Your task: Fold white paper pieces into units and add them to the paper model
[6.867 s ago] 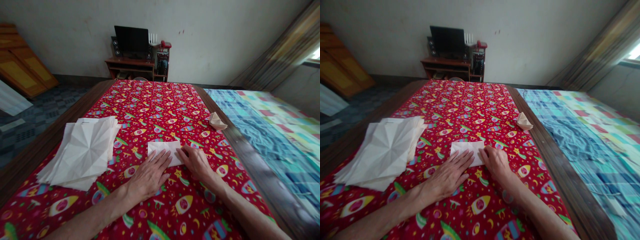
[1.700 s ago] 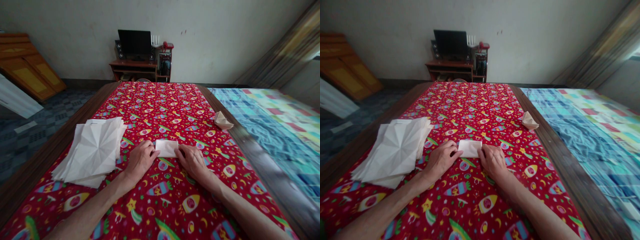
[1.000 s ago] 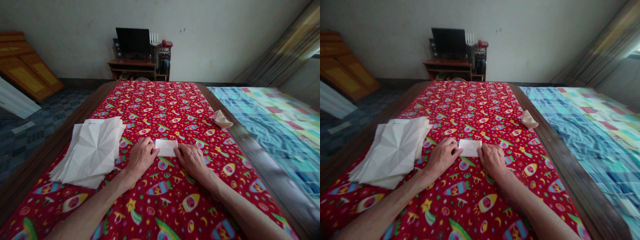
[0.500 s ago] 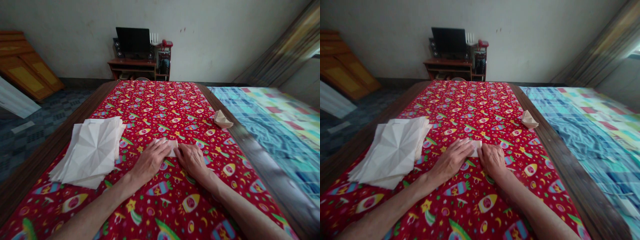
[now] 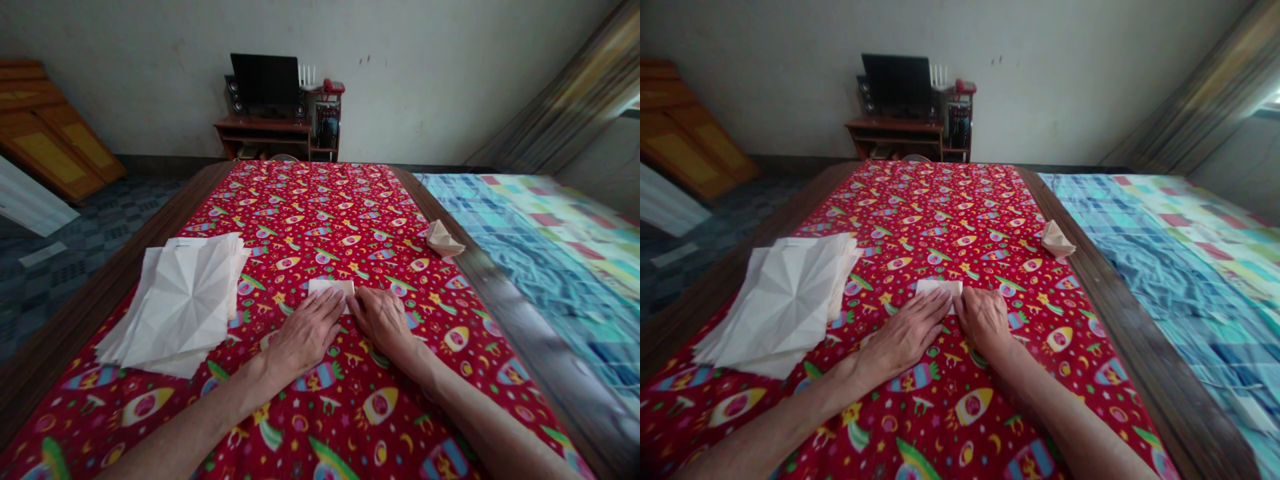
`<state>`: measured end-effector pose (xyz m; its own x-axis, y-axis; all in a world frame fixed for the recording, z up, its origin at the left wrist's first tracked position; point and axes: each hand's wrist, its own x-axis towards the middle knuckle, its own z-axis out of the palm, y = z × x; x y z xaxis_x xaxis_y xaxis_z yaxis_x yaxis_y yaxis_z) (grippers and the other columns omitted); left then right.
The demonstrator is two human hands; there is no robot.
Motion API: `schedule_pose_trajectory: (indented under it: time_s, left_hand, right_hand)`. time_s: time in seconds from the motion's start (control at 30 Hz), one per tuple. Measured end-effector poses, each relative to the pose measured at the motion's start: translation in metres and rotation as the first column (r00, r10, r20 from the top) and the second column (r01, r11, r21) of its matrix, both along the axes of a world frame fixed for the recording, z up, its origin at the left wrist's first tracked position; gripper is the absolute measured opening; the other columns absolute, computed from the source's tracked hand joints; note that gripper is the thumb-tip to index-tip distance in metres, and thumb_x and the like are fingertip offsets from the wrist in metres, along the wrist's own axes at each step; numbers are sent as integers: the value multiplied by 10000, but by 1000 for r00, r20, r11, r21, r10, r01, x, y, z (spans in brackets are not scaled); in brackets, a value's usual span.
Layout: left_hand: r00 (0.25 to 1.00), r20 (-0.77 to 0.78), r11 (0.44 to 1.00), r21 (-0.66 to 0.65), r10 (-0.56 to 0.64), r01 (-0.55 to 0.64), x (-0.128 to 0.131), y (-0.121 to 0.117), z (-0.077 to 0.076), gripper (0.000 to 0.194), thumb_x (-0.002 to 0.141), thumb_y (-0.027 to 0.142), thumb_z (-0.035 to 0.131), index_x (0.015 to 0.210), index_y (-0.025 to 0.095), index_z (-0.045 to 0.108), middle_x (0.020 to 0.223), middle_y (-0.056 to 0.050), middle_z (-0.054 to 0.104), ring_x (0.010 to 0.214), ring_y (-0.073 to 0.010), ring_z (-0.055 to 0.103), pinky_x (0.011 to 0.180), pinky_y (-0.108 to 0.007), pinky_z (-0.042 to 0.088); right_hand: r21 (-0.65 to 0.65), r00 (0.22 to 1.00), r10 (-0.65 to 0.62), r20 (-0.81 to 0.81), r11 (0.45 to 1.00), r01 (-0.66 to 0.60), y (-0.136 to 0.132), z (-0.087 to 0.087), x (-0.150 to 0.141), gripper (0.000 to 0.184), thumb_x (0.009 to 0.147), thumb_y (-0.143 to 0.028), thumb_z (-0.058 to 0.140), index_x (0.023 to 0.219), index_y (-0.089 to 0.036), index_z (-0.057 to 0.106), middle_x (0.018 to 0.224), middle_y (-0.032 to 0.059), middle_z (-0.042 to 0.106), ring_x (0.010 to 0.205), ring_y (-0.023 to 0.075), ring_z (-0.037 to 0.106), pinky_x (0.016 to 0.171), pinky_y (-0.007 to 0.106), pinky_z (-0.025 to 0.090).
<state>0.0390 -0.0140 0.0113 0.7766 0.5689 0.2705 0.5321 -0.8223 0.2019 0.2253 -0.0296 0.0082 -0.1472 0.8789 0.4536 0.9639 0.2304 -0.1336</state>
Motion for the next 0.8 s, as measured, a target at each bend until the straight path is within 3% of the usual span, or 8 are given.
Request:
schedule_pose_trajectory:
  time_s: [0.07, 0.13, 0.2, 0.27, 0.5, 0.63, 0.8]
  left_hand:
    - [1000, -8, 1000, -2, -1, 1, 0, 1, 0, 416, 960, 234, 383, 1365, 146, 413, 1434, -81, 438, 1374, -220, 321, 1122, -427, 301]
    - [1000, -6, 1000, -5, -4, 4, -1, 1, 0, 413, 962, 236, 380, 1365, 154, 413, 1437, -74, 436, 1374, -211, 322, 1124, -418, 297]
    - [1000, -5, 1000, -3, -8, 8, -2, 1, 0, 407, 962, 237, 379, 1359, 157, 421, 1444, -73, 427, 1378, -204, 313, 1131, -412, 286]
    - [1000, -8, 1000, 6, -4, 4, -3, 0, -1, 403, 956, 229, 388, 1348, 147, 434, 1447, -84, 421, 1383, -204, 302, 1134, -406, 280]
    - [994, -105, 1000, 3, 4, -3, -6, -2, 1, 467, 959, 297, 382, 1389, 115, 382, 1491, -97, 342, 1402, -211, 255, 1140, -395, 254]
    - [991, -134, 1000, 2, 4, -4, -14, -2, 4, 454, 967, 310, 369, 1388, 142, 393, 1493, -75, 340, 1394, -201, 276, 1137, -386, 257]
    - [989, -140, 998, 30, 51, -48, -34, -6, 7, 418, 971, 292, 355, 1359, 155, 429, 1466, -66, 393, 1363, -206, 341, 1126, -432, 261]
  right_hand:
    - [10, 1000, 10, -25, 1000, -9, -1, 0, 2, 225, 924, -277, 449, 771, -184, 585, 678, 45, 640, 639, 170, 575, 647, 293, 380]
    - [57, 997, 69, -26, 996, -67, -6, 1, 2, 229, 934, -242, 417, 1010, -141, 608, 913, 116, 683, 835, 217, 610, 739, 328, 440]
    - [94, 977, 213, 22, 972, -214, -15, 1, 1, 357, 940, -188, 372, 1264, -114, 501, 1220, 166, 601, 1118, 255, 544, 902, 393, 443]
    - [44, 924, 375, 79, 924, -379, -26, 0, -1, 435, 948, -186, 361, 1377, -122, 398, 1371, 152, 494, 1292, 250, 417, 1026, 434, 388]
    - [-268, 902, 425, 77, 880, -391, -46, 1, 6, 637, 958, -388, 392, 1477, -76, 195, 1526, 145, 209, 1417, 239, 171, 1128, 456, 289]
    - [-294, 904, 416, 93, 879, -374, -47, 4, 15, 598, 960, -374, 393, 1471, -106, 235, 1512, 116, 259, 1413, 244, 181, 1131, 482, 278]
    - [-222, 916, 387, 107, 907, -357, -48, 6, 13, 513, 951, -314, 417, 1414, -97, 373, 1443, 120, 401, 1362, 260, 320, 1094, 485, 343]
